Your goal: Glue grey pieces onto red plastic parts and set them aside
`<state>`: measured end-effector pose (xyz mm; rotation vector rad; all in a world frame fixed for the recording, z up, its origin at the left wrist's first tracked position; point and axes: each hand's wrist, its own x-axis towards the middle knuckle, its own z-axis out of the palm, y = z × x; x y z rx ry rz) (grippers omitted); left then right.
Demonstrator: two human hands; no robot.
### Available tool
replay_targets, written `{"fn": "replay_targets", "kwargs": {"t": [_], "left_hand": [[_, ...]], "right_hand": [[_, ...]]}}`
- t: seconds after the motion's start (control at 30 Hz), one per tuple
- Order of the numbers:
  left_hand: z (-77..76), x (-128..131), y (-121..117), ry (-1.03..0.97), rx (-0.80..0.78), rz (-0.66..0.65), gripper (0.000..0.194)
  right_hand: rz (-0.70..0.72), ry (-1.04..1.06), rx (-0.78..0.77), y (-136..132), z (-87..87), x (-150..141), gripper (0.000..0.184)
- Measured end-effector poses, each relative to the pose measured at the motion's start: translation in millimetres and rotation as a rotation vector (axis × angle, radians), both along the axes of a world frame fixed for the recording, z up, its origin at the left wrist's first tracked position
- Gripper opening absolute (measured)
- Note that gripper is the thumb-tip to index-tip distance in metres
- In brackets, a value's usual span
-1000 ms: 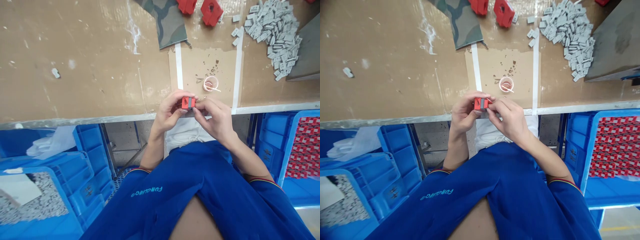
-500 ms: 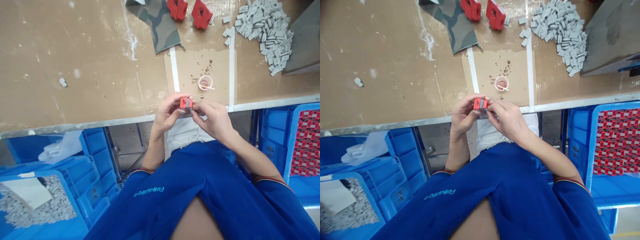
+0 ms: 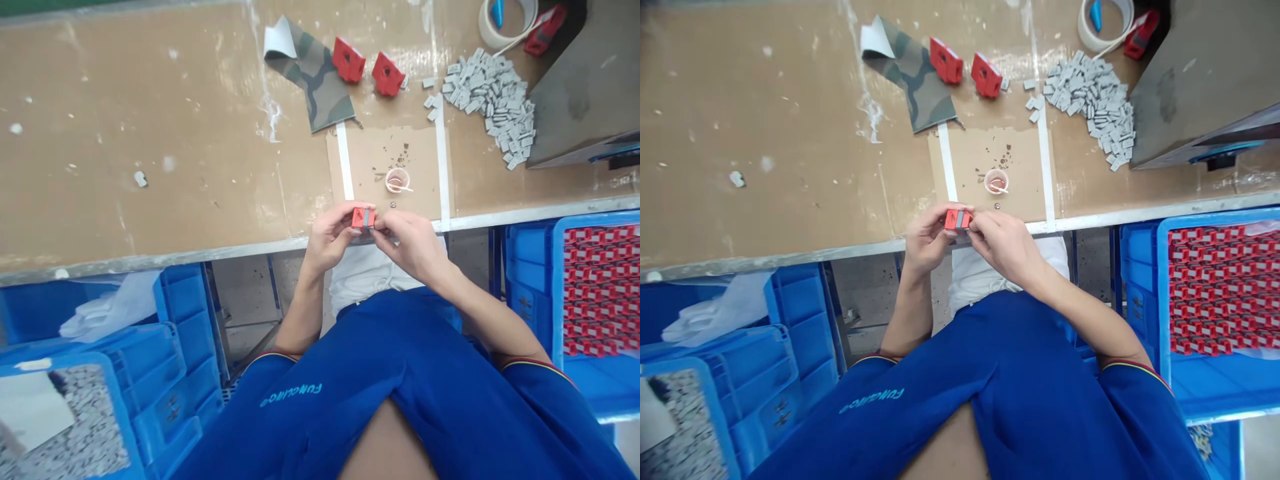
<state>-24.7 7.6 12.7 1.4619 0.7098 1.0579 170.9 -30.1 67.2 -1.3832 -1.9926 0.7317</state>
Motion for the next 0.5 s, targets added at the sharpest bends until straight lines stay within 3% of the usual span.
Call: {"fn": "replay_targets", "kwargs": {"t": [0.17, 0.3, 0.5], "left_hand": [[-0.1, 6.7, -4.5, -0.199, -0.099, -0.056, 0.043], [1.3, 12.4, -12.9, -0.215, -0.168, -0.044, 0.053], [16.4, 15.2, -24.8, -0.196, -0.077, -0.038, 0.051]], "right_hand": [[0.001, 0.117, 0.191, -13.6, 17.3, -2.2, 0.006], [-0.026, 0.073, 0.246, -25.6, 33.5, -8.5, 0.008], [-0.133, -0.083, 0.346, -42.7, 47.4, -6.6, 0.013]]}}
